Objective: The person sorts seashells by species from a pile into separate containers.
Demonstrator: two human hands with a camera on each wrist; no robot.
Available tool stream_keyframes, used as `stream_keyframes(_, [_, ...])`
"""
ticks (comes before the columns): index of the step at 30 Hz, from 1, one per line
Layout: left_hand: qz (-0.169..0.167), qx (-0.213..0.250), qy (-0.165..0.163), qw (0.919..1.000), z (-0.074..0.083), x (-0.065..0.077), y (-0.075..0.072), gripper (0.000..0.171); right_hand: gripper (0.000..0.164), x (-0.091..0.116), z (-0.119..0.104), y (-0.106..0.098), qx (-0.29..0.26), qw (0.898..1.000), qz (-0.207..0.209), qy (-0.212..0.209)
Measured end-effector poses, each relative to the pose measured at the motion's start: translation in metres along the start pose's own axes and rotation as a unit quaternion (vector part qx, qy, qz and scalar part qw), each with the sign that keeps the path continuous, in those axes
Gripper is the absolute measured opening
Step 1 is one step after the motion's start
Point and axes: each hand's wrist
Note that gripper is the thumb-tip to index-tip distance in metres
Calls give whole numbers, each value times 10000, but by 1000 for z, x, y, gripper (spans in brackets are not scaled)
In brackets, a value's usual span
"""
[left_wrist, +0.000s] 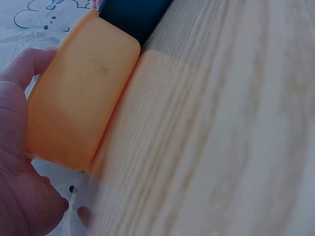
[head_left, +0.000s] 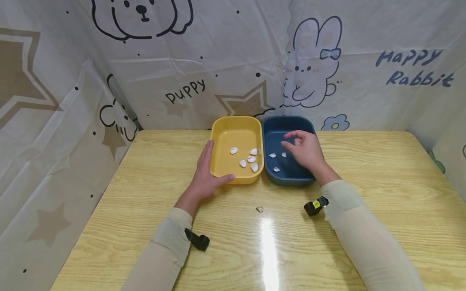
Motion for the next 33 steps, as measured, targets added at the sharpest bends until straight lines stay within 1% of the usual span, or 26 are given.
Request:
stream_keyframes(6, [-17, -16, 57, 10000, 0, 0, 0, 122, 30, 3, -4, -2, -179, 9996, 120, -160])
stream_keyframes(12, [-26, -40, 28, 10000, -1, 0, 0, 122, 33, 17, -16, -8, -281, 9989, 18, -366])
stream_keyframes(18, [-17, -40, -30, 10000, -1, 0, 0, 122, 31, 35, -32, -13, -277, 9959, -189, -842])
stream_keyframes(21, [-23, -37, -64, 10000, 0, 0, 0, 122, 29, 42, -38, -13, -256, 9942, -300, -998])
stream_keyframes(27, [-22, -32, -58, 10000, 1, 1, 0, 122, 28, 57, -48, -13, -375, 9903, -591, -1202])
stream_keyframes(33, [-43, -42, -67, 10000, 0, 1, -1, 122, 27, 73, -56, -9, -232, 9867, -936, -1306])
Point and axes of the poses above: each hand's wrist, its own x-axis away from the middle knuckle, its own y-axis out of the palm, z = x × y, and after that the axes turned 3 degrees about x, right-handed
